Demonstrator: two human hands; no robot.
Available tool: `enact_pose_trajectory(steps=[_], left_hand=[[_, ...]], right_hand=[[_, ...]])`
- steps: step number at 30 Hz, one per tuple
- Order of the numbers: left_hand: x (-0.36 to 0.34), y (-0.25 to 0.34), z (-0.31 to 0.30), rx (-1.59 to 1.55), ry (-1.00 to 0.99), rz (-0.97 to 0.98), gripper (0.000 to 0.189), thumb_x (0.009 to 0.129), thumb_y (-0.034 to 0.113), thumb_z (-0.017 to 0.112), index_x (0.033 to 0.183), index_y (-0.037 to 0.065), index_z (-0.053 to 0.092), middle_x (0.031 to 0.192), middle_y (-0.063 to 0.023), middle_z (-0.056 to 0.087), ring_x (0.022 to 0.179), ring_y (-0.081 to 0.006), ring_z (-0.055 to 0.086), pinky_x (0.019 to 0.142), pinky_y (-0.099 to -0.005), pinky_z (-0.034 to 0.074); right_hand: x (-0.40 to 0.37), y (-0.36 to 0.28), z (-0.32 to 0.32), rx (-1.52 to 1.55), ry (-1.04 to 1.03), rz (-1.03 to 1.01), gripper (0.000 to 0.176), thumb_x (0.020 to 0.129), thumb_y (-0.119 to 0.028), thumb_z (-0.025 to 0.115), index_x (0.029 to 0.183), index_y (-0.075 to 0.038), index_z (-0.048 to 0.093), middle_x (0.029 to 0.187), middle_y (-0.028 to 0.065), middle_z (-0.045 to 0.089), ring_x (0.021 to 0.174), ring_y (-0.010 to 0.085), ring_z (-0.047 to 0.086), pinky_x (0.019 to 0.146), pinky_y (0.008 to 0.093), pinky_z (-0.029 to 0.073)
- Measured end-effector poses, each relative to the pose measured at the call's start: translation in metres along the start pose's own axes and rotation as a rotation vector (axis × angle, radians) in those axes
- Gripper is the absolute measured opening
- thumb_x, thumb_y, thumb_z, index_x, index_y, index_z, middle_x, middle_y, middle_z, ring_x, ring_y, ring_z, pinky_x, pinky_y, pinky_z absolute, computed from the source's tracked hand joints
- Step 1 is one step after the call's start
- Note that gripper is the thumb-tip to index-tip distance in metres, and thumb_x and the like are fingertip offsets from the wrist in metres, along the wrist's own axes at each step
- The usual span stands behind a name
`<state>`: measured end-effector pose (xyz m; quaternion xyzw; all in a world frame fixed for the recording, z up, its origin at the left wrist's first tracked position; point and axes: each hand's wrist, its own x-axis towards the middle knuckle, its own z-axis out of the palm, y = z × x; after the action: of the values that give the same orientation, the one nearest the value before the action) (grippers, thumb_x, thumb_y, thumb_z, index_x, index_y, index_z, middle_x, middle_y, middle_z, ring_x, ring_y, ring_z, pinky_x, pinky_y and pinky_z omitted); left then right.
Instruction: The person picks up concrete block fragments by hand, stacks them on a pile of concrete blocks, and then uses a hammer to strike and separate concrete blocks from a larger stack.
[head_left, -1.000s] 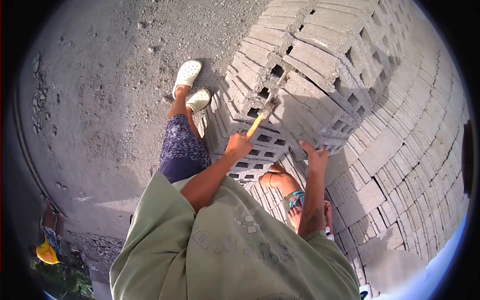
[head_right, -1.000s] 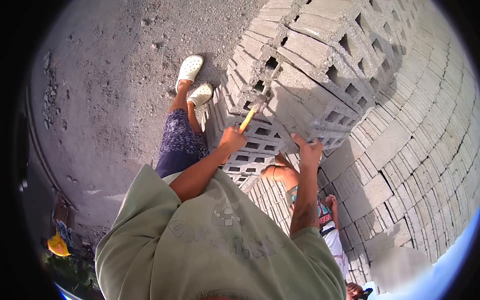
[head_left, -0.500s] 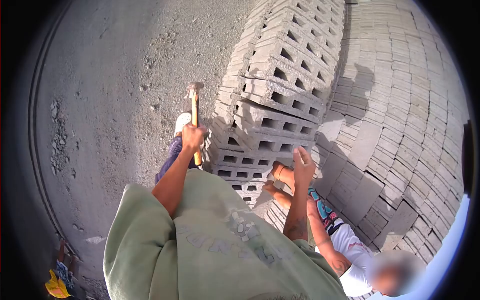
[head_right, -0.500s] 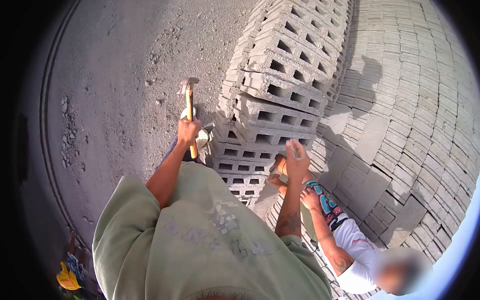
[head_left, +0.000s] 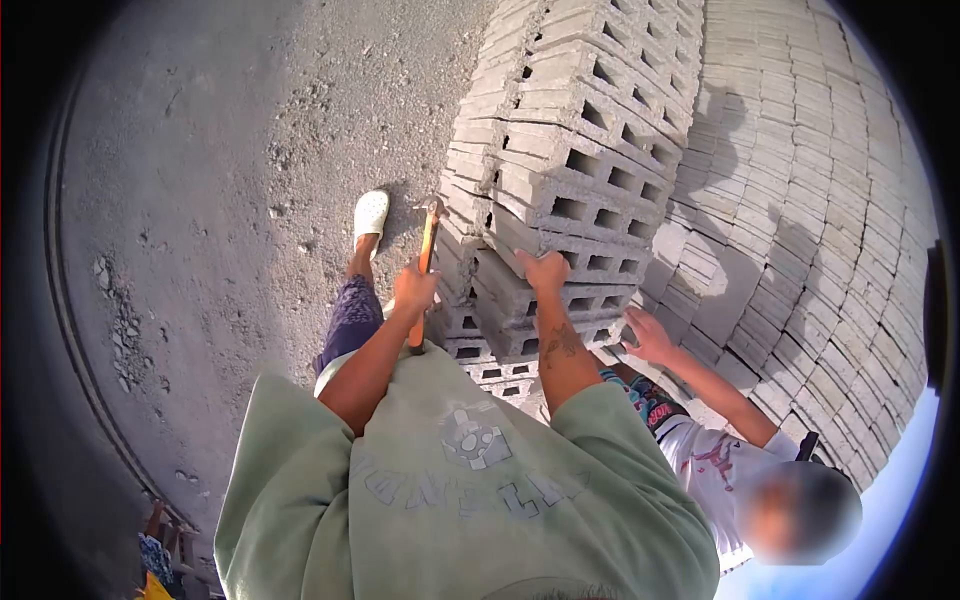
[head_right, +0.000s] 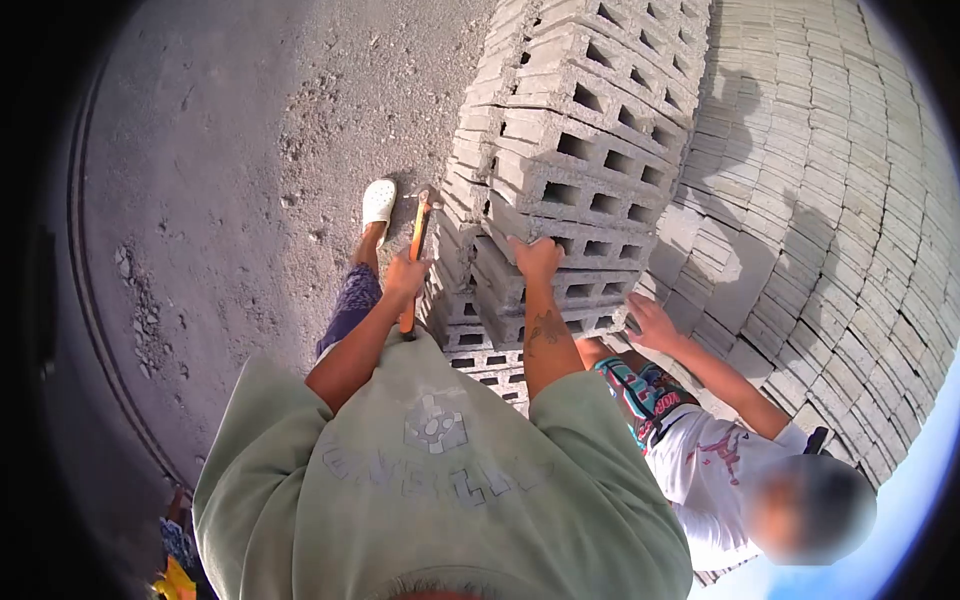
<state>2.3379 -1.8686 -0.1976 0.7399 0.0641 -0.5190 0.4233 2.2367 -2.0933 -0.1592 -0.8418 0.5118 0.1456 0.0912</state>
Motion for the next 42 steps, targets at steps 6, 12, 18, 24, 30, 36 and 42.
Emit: enact_pose_trajectory(steps=[6,12,18,24,30,36,42], left_hand=[[-0.012,0.009,-0.017,-0.286,0.030,0.070,0.015,0.074,0.015,0.061,0.078,0.005,0.050,0.058,-0.0046,0.051,0.047,-0.0135,0.048,0.046,-0.0285,0.041],[0.012,0.012,0.058,-0.373,0.215,0.177,0.020,0.075,0.013,0.056,0.087,-0.003,0.051,0.063,-0.0136,0.056,0.061,-0.0248,0.059,0.062,-0.0383,0.049],[0.033,-0.003,0.057,0.162,0.086,0.115,0.029,0.071,0.017,0.055,0.088,-0.006,0.056,0.082,-0.0253,0.062,0.082,-0.0395,0.060,0.071,-0.0428,0.048],[-0.045,0.043,-0.128,-0.712,0.282,0.160,0.010,0.076,0.005,0.053,0.072,0.007,0.044,0.051,0.0014,0.039,0.036,-0.0081,0.037,0.032,-0.0238,0.033],[-0.009,-0.055,-0.327,-0.631,0.297,0.006,0.014,0.079,0.015,0.054,0.072,0.007,0.046,0.053,0.0007,0.040,0.044,-0.0107,0.041,0.040,-0.0261,0.035],[-0.001,-0.067,-0.389,-0.002,0.248,-0.210,0.013,0.079,0.015,0.054,0.074,0.005,0.047,0.054,-0.0002,0.042,0.044,-0.0116,0.043,0.041,-0.0267,0.036],[0.059,-0.016,-0.456,0.413,0.025,-0.213,0.013,0.079,0.015,0.055,0.076,0.004,0.048,0.055,-0.0010,0.044,0.045,-0.0125,0.045,0.041,-0.0273,0.038]], right_hand=[[-0.010,0.043,-0.011,0.223,-0.130,0.262,0.053,0.054,-0.043,0.079,0.057,0.006,0.058,0.056,0.0164,0.059,0.052,0.0270,0.057,0.055,0.0384,0.046],[-0.015,0.021,-0.059,0.409,-0.146,0.165,0.042,0.058,-0.028,0.078,0.061,0.006,0.055,0.057,0.0040,0.055,0.051,0.0091,0.046,0.044,0.0295,0.039],[-0.025,0.013,-0.100,0.024,-0.285,-0.027,0.070,0.058,-0.046,0.078,0.093,0.010,0.056,0.091,0.0262,0.057,0.092,0.0280,0.053,0.080,0.0389,0.040],[-0.180,-0.172,-0.317,0.926,-0.234,-1.337,0.052,0.075,-0.033,0.068,0.113,-0.002,0.055,0.120,0.0129,0.053,0.120,0.0275,0.044,0.104,0.0462,0.026],[-0.177,-0.203,-0.274,0.419,-0.287,-1.480,0.042,0.071,-0.027,0.067,0.103,-0.001,0.059,0.090,0.0113,0.062,0.096,0.0261,0.056,0.085,0.0425,0.040],[-0.102,-0.213,-0.202,0.769,-0.570,-0.934,0.046,0.073,-0.028,0.065,0.110,-0.003,0.055,0.095,0.0153,0.063,0.086,0.0344,0.059,0.074,0.0429,0.046],[-0.065,-0.170,-0.027,0.266,-0.590,-0.147,0.036,0.066,-0.034,0.065,0.088,-0.005,0.067,0.087,0.0146,0.066,0.082,0.0335,0.062,0.069,0.0445,0.049]])
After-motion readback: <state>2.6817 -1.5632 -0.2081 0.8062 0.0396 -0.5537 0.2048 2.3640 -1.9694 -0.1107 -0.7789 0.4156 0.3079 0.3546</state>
